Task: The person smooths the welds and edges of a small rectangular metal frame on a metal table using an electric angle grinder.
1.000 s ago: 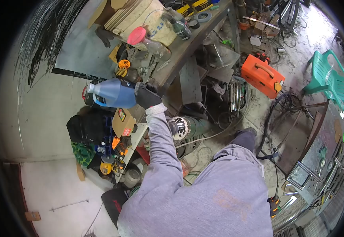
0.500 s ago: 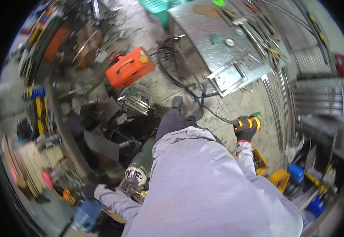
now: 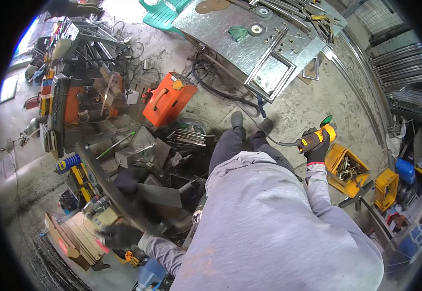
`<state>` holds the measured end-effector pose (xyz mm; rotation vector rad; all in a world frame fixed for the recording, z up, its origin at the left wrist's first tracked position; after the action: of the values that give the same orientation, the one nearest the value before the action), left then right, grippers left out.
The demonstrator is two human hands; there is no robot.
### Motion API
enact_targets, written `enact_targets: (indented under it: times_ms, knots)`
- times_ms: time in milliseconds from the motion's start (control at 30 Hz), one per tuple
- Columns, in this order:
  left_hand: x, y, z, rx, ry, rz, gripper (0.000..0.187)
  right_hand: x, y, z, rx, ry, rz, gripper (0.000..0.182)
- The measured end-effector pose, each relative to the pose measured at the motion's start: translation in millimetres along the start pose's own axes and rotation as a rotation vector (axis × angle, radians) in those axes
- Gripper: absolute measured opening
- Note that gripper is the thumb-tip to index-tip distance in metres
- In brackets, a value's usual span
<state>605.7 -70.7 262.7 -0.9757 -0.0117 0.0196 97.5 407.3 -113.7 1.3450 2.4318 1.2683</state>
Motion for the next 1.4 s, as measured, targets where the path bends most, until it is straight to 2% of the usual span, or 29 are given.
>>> enact_targets:
  times_ms: [33,67,100,133,167,200,233,267,333,367,400,500,567,600,767,833,867,900,1000,1167,1233,1300,1367,1400]
  knots:
    - [-52,0,-2,0.075,0.116,-0.033,0.038,-2,-1,-2,0.000,-0.020,-0.002,0.045]
    - [-115,7,1,0.215,0.439,0.007,0.037,-4,-2,-3,0.020,-0.028,0.027,0.043]
    - [-121,23,-37,0.252,0.574,-0.137,0.034,-6,-2,-6,0.041,-0.040,0.059,0.041]
    - [-100,52,-95,0.399,0.225,-0.544,0.030,-6,-3,-5,0.078,-0.035,0.056,0.036]
    - [-171,64,-86,0.068,0.070,-0.962,0.026,-6,1,-4,0.042,0.003,0.066,0.033]
    - [-203,83,-118,0.227,0.591,-0.924,0.022,-8,7,-7,0.009,0.019,0.080,0.034]
    - [-267,105,-87,0.294,0.562,-1.008,0.019,-8,12,-13,-0.021,0.036,0.092,0.034]
    - [-304,129,-90,0.456,0.670,-1.064,0.019,-7,21,-26,-0.015,0.007,0.098,0.034]
    - [-377,170,-98,0.479,1.014,-1.156,0.014,-7,44,-51,-0.082,0.092,0.124,0.038]
    - [-415,175,-67,0.799,1.270,-0.916,0.021,-5,48,-52,-0.073,0.067,0.135,0.038]
    - [-442,183,-54,1.232,1.321,-0.564,0.030,-2,51,-50,-0.060,0.103,0.141,0.037]
    - [-513,206,-57,1.267,1.412,-0.671,0.040,6,70,-55,-0.015,0.099,0.181,0.035]
    - [-554,213,-50,1.377,1.205,-0.807,0.045,14,85,-54,-0.033,0.180,0.248,0.038]
    - [-570,214,-41,1.323,1.189,-0.875,0.050,17,89,-49,-0.046,0.216,0.289,0.045]
    - [-638,231,-29,1.292,1.073,-1.149,0.057,28,122,-45,-0.088,0.196,0.408,0.046]
    - [-653,243,-26,1.283,0.863,-1.361,0.057,29,133,-40,-0.107,0.215,0.434,0.049]
    - [-654,251,-29,1.208,0.860,-1.463,0.060,28,134,-32,-0.101,0.159,0.459,0.046]
    - [-656,262,-31,1.203,0.872,-1.486,0.060,28,135,-25,-0.112,0.146,0.476,0.046]
    - [-658,267,-23,1.035,0.914,-1.339,0.045,30,138,-20,-0.120,0.106,0.530,0.047]
    - [-663,264,-26,1.094,0.886,-1.388,0.049,33,145,-19,-0.175,0.101,0.568,0.049]
    - [-659,270,-30,1.151,0.937,-1.339,0.051,35,143,-19,-0.174,0.087,0.555,0.049]
    - [-650,278,-35,1.107,1.029,-1.341,0.052,37,142,-23,-0.156,0.116,0.575,0.046]
    - [-643,278,-24,1.046,0.822,-1.370,0.055,40,142,-28,-0.167,0.152,0.575,0.044]
    - [-640,279,-18,0.953,0.748,-1.449,0.056,41,141,-31,-0.161,0.186,0.572,0.044]
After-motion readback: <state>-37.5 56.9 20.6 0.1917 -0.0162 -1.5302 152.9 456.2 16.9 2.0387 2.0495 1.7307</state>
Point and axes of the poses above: each hand's wrist, its own y-axis away from the middle knuckle, its own z-axis out of the back of the hand, x = y × z, the point moved 3 cm from there along -y, towards the middle knuckle, and after that the axes turned 5 degrees about x, right-handed, at the moved point
